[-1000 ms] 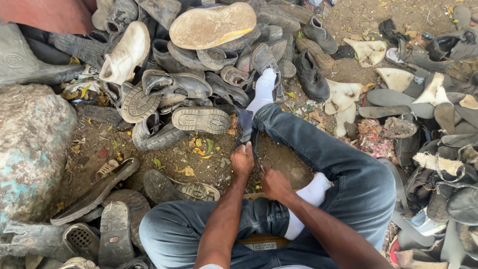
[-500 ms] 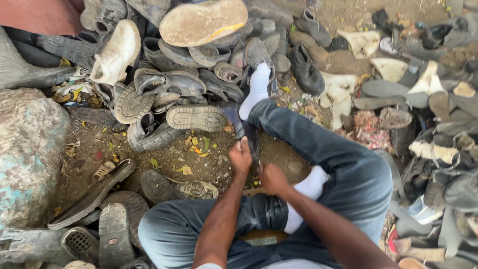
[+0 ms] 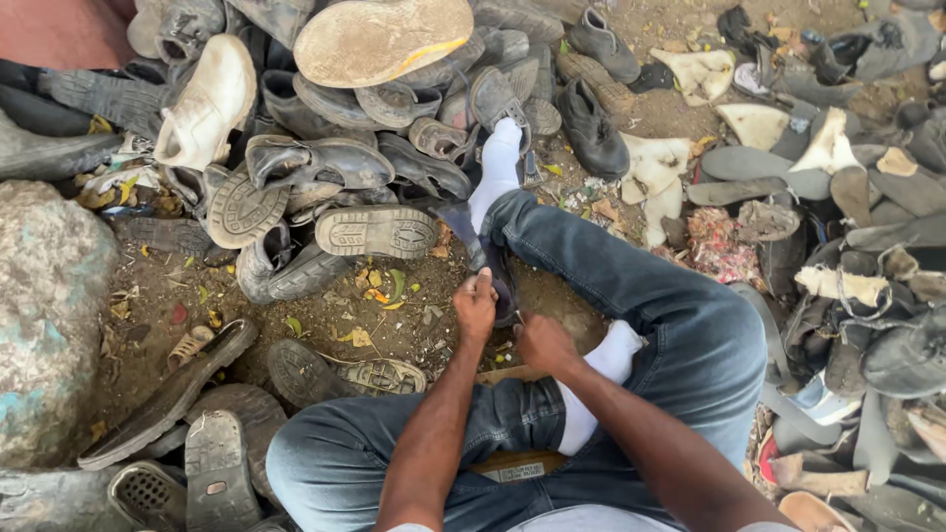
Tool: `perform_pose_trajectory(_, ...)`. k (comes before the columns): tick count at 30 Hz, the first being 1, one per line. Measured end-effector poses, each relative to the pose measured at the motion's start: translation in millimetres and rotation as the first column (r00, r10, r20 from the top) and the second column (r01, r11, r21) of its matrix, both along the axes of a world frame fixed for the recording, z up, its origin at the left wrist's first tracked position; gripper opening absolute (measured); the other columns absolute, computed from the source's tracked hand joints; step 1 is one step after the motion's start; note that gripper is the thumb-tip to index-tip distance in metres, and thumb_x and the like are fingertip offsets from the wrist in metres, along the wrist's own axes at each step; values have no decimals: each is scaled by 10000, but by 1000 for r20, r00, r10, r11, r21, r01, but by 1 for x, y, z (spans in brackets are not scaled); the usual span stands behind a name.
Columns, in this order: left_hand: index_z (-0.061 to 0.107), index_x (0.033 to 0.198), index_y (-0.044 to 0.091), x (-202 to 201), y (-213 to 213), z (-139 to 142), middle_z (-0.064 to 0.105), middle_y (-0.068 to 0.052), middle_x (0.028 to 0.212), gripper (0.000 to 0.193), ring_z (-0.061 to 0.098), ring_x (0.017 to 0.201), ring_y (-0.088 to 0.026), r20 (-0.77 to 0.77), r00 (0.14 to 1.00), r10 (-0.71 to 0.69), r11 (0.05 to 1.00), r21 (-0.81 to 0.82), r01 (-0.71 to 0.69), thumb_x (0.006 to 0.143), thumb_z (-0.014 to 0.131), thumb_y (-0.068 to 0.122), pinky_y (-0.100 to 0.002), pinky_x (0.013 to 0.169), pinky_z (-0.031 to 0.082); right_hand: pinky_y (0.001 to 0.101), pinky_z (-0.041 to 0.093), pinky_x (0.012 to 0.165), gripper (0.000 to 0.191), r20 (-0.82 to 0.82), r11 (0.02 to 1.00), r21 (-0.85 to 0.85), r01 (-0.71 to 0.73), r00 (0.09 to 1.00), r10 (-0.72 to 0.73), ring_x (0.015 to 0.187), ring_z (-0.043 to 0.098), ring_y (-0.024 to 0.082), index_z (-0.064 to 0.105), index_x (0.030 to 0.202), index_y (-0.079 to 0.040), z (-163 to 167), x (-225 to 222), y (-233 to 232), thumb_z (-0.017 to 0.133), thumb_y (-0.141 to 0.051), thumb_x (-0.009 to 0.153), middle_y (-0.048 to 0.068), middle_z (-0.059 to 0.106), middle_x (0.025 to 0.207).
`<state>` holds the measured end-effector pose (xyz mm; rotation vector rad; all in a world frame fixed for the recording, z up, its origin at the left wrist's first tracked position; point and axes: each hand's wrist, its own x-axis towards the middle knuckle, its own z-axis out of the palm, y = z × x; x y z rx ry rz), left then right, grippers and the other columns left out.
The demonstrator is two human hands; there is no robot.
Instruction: The person sits cross-legged on the ground and uses a knife to cut apart several discarded shoes. They handle each shoe individually, slicing through the soles and uppers, then set the pieces aside.
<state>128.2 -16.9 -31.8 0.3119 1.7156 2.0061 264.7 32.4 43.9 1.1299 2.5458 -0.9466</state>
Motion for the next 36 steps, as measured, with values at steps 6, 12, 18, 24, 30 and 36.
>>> perform_pose_trajectory(6, 560, 672, 43, 0, -4, -3, 534, 27, 608, 456, 485, 555, -71, -40, 999, 22, 999, 40, -20, 1038, 648, 301, -280, 510, 401, 586, 514, 836, 330, -122, 992, 10, -122, 985, 123, 927, 669, 504, 600, 1198, -16, 2, 29, -30, 541, -238, 960, 307, 706, 946)
perform_pose_trajectory(12, 588, 677, 43, 4, -3, -3, 554, 22, 596, 442, 501, 551, -73, -56, 997, -48, 999, -6, 48, 1019, 652, 315, -278, 514, 422, 581, 504, 847, 354, -39, 997, -50, -58, 998, 56, 928, 667, 508, 582, 1229, -11, 0, 20, -16, 537, -232, 956, 321, 698, 945)
perform_pose_trajectory(18, 631, 742, 63, 1, -2, 2, 565, 27, 621, 375, 526, 545, -90, 168, 985, -39, 999, 23, 35, 1006, 653, 329, -271, 513, 423, 575, 500, 837, 369, -69, 993, -113, -19, 998, 11, 939, 666, 510, 559, 1265, -15, 7, 40, -45, 524, -231, 968, 329, 694, 955)
perform_pose_trajectory(24, 589, 708, 66, 1, -2, 1, 553, 13, 625, 412, 520, 542, -97, 192, 978, -76, 996, 64, 65, 1024, 643, 325, -268, 515, 427, 575, 494, 827, 331, -160, 988, -151, 27, 986, -51, 968, 649, 523, 617, 1205, 11, -7, 38, -41, 547, -206, 964, 337, 686, 965)
perform_pose_trajectory(30, 597, 738, 74, -5, -3, 4, 549, -3, 627, 341, 518, 527, -133, 356, 931, -77, 944, 327, -47, 1004, 681, 270, -292, 509, 414, 584, 498, 803, 287, -302, 997, -66, 42, 951, -60, 935, 647, 535, 622, 1133, 16, -19, 26, -61, 566, -203, 956, 338, 680, 932)
perform_pose_trajectory(36, 608, 755, 62, -4, 0, 3, 581, -29, 667, 331, 544, 565, -151, 439, 881, -174, 907, 420, -30, 1006, 702, 256, -297, 556, 448, 587, 489, 787, 249, -267, 985, -140, 100, 954, -135, 929, 641, 540, 624, 1070, 15, -14, 29, -64, 561, -203, 968, 358, 668, 892)
